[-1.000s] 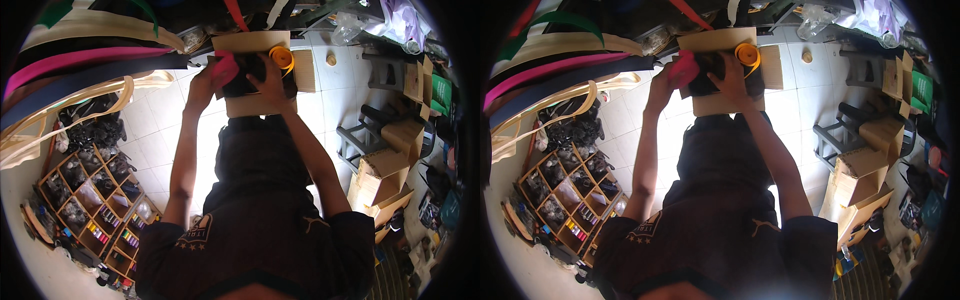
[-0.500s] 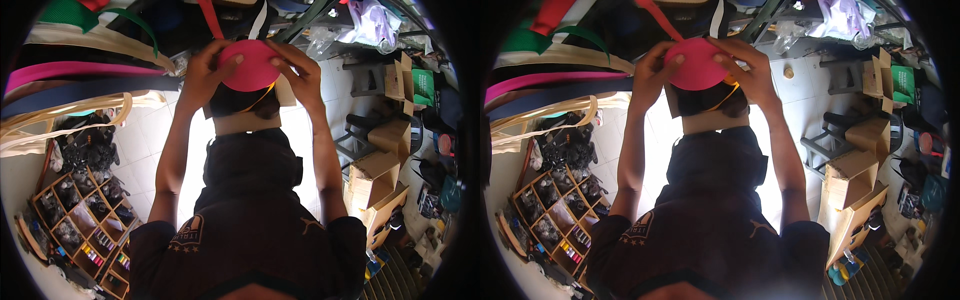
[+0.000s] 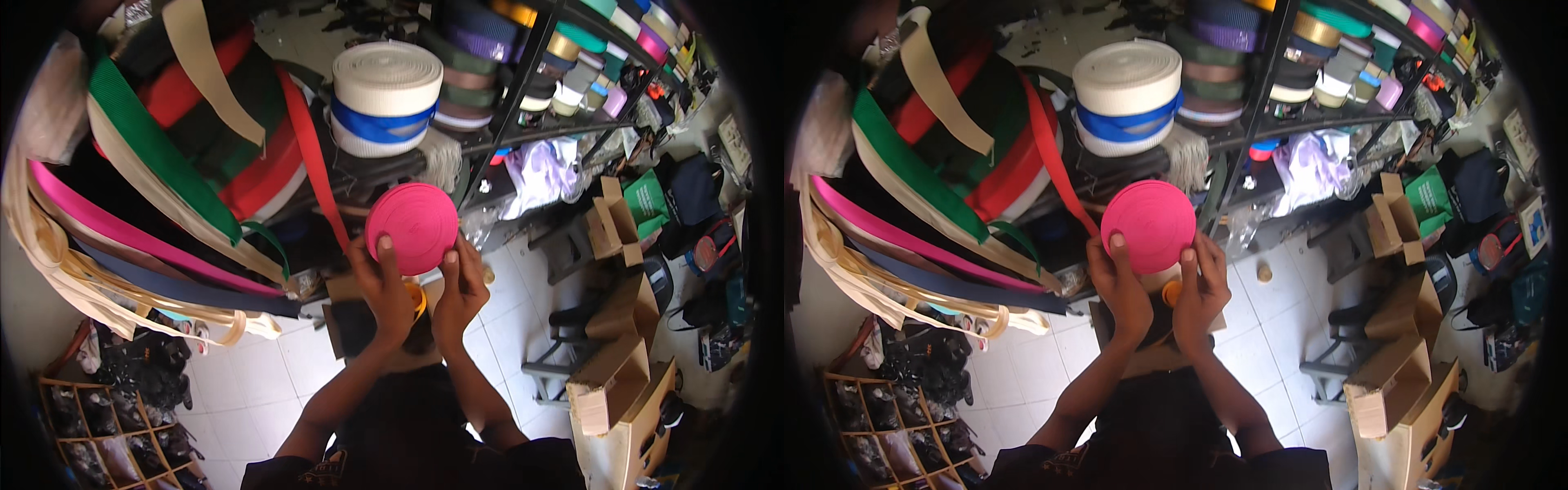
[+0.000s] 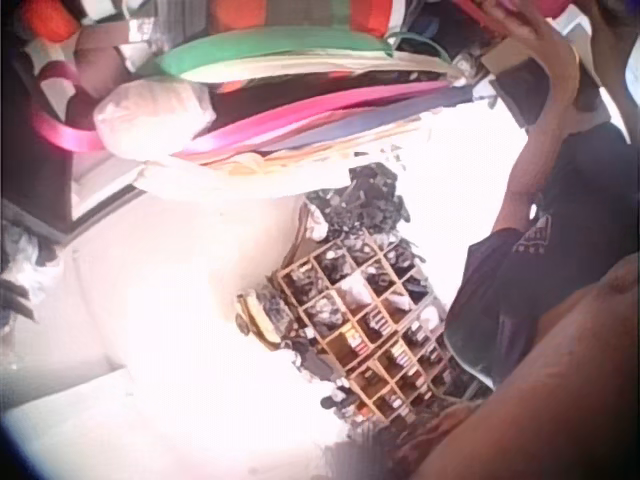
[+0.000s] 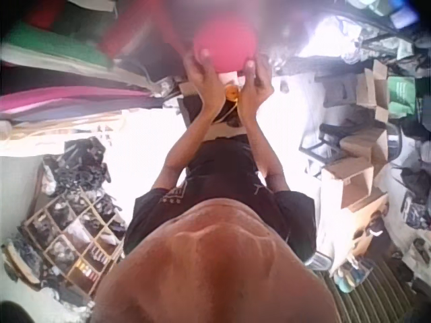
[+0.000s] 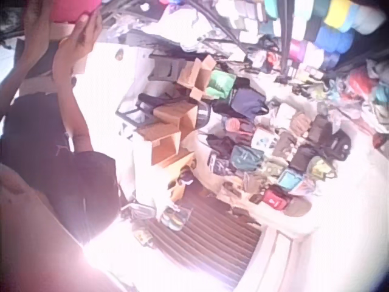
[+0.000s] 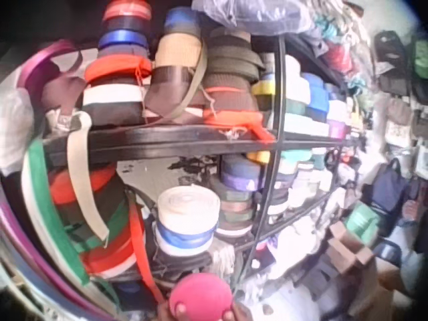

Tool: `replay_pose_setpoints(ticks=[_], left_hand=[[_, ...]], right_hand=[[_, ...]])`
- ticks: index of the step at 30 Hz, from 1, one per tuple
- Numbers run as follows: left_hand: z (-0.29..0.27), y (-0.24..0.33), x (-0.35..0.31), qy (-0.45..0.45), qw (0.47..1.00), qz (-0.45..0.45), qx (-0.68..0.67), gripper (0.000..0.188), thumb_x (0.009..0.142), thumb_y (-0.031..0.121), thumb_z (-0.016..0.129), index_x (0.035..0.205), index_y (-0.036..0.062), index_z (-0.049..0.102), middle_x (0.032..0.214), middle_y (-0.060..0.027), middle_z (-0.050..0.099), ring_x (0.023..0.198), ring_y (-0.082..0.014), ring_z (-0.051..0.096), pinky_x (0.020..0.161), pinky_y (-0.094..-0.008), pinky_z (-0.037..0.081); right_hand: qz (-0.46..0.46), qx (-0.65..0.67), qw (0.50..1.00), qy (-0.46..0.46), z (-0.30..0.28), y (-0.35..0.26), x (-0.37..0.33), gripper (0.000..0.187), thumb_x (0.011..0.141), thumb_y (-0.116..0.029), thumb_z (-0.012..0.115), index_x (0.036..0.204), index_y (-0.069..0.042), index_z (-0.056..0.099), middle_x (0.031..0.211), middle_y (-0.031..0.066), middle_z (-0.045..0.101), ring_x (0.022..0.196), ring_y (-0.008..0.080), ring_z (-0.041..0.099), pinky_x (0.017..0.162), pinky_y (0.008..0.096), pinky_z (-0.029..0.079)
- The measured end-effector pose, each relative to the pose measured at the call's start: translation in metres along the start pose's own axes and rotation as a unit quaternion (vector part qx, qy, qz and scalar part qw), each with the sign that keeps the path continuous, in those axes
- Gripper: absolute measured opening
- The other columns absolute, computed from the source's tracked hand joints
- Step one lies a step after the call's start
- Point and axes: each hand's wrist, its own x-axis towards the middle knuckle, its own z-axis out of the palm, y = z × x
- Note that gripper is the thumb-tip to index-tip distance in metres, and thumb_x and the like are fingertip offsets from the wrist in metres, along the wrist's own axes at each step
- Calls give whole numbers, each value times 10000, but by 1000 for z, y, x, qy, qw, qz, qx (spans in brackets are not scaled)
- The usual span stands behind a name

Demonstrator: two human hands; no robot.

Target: The person organizes rolls of colorful fabric and webbing by picking them up from a box and placing them onto shelves. The person handles rolls of various colors including pink, white, black, green, navy blue, and yellow.

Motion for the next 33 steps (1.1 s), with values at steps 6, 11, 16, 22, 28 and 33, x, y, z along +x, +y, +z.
replay_pose_setpoints(ticks=[6,11,16,22,28,33], left_hand=[[44,29,25,-25,989,147,0,332,1034,343,511,1079,13,518,998,-32,556,877,-79,517,783,-248,443],[59,54,45,-37,990,126,-44,331,1024,353,534,1059,24,524,907,-18,563,794,-50,508,671,-223,427],[80,76,84,-44,982,167,-81,290,1009,332,569,983,43,547,771,27,529,599,-30,432,527,-206,345],[122,99,131,-60,964,223,-132,334,972,226,603,1156,-46,538,975,-123,614,910,-182,593,840,-327,466],[172,106,206,-177,954,240,-13,472,945,245,636,1276,-51,473,1157,-161,604,997,-232,635,823,-320,561],[189,113,216,-322,942,83,39,531,914,326,604,1325,9,496,1321,-168,542,1147,-293,577,969,-410,483]], right_hand=[[-13,76,996,39,17,-26,38,288,948,-45,629,1209,78,637,1169,158,662,1074,184,624,913,286,505],[-40,77,996,21,27,-43,62,367,887,-21,699,1239,58,627,1219,158,644,1097,192,613,948,297,480],[-196,76,976,-58,41,-44,100,636,714,-4,843,1291,46,580,1251,165,612,1173,238,582,1016,345,445],[-228,68,971,6,67,-58,153,599,667,-27,867,1208,45,621,1099,129,649,1001,215,656,900,313,516],[-200,-44,978,36,91,-82,219,502,721,-172,851,1109,86,663,915,167,667,784,218,654,730,331,506],[-283,-180,937,95,87,-79,261,464,806,-238,784,1091,106,659,921,221,676,752,337,665,717,422,515]])
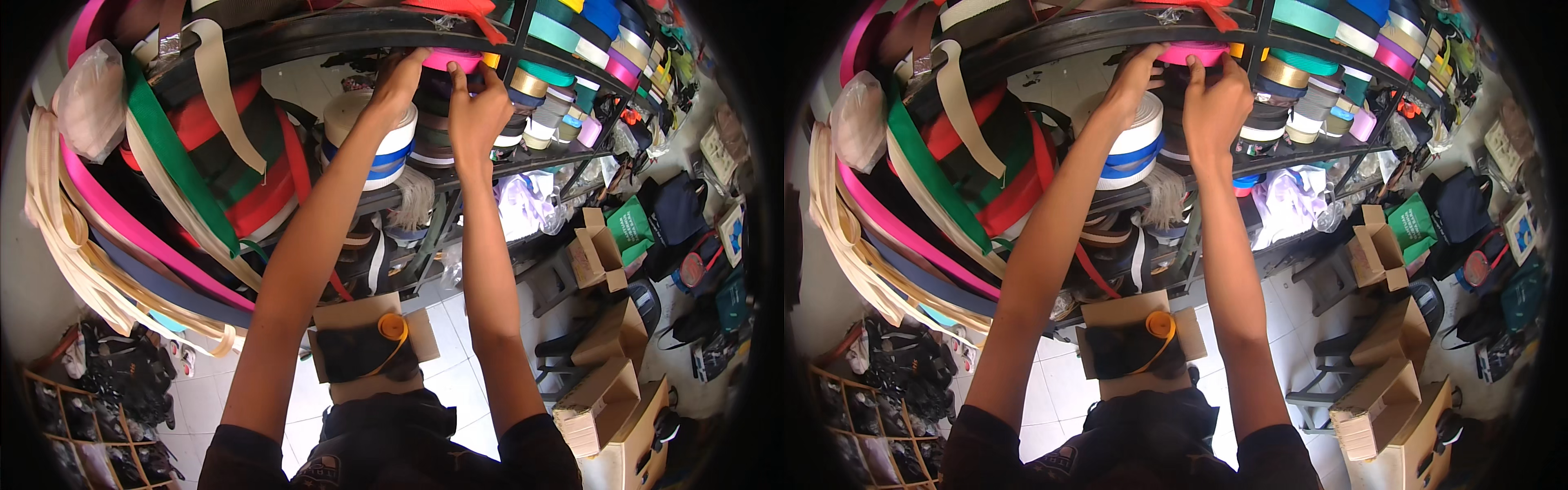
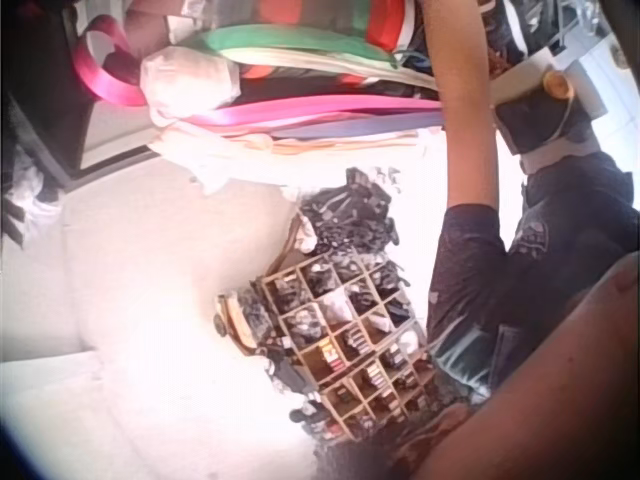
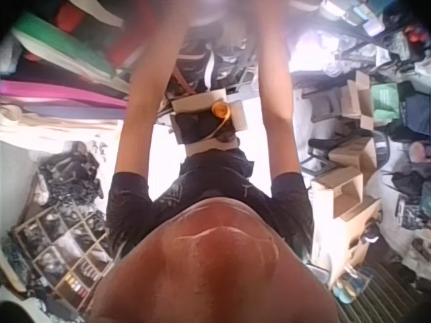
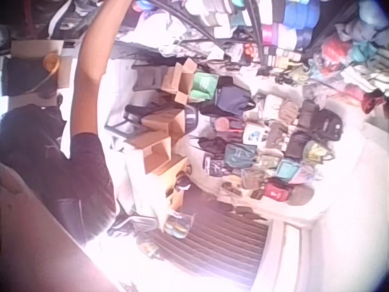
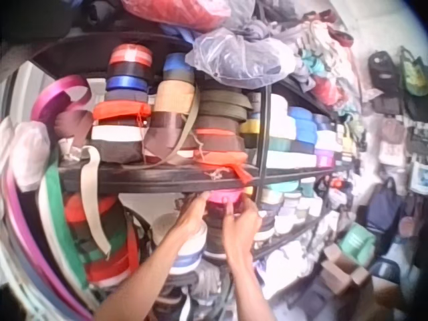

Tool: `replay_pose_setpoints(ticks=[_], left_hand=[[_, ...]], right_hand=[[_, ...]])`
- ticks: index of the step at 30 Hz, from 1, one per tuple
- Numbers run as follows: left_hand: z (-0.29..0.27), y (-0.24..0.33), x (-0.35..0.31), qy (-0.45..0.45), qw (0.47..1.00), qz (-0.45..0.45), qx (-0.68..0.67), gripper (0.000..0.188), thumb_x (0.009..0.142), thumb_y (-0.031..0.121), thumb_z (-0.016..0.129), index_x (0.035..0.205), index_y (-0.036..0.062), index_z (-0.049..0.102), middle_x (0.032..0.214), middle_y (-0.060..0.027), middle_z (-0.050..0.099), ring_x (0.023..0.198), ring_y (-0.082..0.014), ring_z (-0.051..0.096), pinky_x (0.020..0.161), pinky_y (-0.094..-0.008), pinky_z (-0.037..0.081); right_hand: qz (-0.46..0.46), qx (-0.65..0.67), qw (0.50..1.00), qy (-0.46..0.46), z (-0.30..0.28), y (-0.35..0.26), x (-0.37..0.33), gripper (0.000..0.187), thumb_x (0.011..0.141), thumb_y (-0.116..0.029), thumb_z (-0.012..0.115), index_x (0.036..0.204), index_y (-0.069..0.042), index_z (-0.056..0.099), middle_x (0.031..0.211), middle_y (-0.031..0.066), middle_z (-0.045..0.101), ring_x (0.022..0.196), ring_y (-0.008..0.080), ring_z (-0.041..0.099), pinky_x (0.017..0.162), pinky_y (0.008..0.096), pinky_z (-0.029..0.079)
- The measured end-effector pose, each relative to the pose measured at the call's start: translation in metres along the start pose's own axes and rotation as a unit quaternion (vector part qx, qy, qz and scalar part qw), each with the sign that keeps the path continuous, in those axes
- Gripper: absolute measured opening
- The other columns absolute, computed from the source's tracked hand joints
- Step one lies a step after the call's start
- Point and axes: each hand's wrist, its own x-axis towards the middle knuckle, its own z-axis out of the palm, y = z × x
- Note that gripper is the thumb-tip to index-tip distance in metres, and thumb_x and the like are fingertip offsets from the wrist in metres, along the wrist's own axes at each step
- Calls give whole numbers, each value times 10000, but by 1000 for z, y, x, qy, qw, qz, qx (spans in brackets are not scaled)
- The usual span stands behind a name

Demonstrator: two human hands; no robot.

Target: The person organizes rolls of colorful fabric and webbing by picking them up from a box and placing them onto shelves. The person handles rolls of various colors including pink, white, black, green, navy blue, and yellow.

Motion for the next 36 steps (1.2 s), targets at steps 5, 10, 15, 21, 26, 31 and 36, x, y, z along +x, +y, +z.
replay_pose_setpoints(ticks=[5,10,15,21,26,31,36], left_hand=[[2,-3,2,-48,997,-7,63,611,859,338,621,1362,26,471,1362,-122,524,1269,-264,483,1026,-420,405],[-1,-22,4,-25,997,73,15,638,840,350,661,1371,58,461,1322,-99,559,1236,-214,496,1029,-392,387],[-2,-33,7,-12,998,64,17,669,823,313,703,1382,53,444,1303,-102,577,1245,-210,488,1056,-353,349],[-5,-20,-5,6,997,52,50,605,831,257,716,1339,32,476,1300,-148,589,1258,-245,499,1075,-338,342],[-38,-15,-89,116,953,233,156,455,863,113,714,1253,-32,529,1210,-183,637,1087,-248,634,946,-311,480],[-84,-55,-244,-30,991,131,25,239,942,73,610,1144,-50,585,919,-145,702,830,-197,699,745,-308,564],[-136,-176,-394,191,957,-216,39,129,966,52,565,1046,-18,638,846,-123,703,727,-168,693,670,-271,557]], right_hand=[[-30,-64,997,-29,4,8,6,433,834,-272,753,1043,98,667,978,263,674,841,418,670,757,455,524],[-48,-74,996,-28,2,2,1,471,817,-257,770,1096,92,621,1031,274,663,930,439,653,815,465,518],[-37,-54,997,-42,-2,7,1,483,811,-241,774,1128,84,607,1050,269,659,981,429,641,845,459,505],[-69,-49,996,-32,-10,13,-4,403,815,-171,765,1105,68,620,1019,225,675,862,370,669,777,432,518],[41,112,993,-27,-35,9,-65,191,843,-94,743,1004,-8,687,819,74,701,651,121,629,614,260,492],[139,125,978,-86,-116,60,-208,79,878,-53,719,950,-27,699,819,33,695,680,64,600,610,210,470],[286,-40,874,-390,-165,131,-365,138,840,-56,716,977,-45,706,882,76,715,720,170,675,645,284,518]])
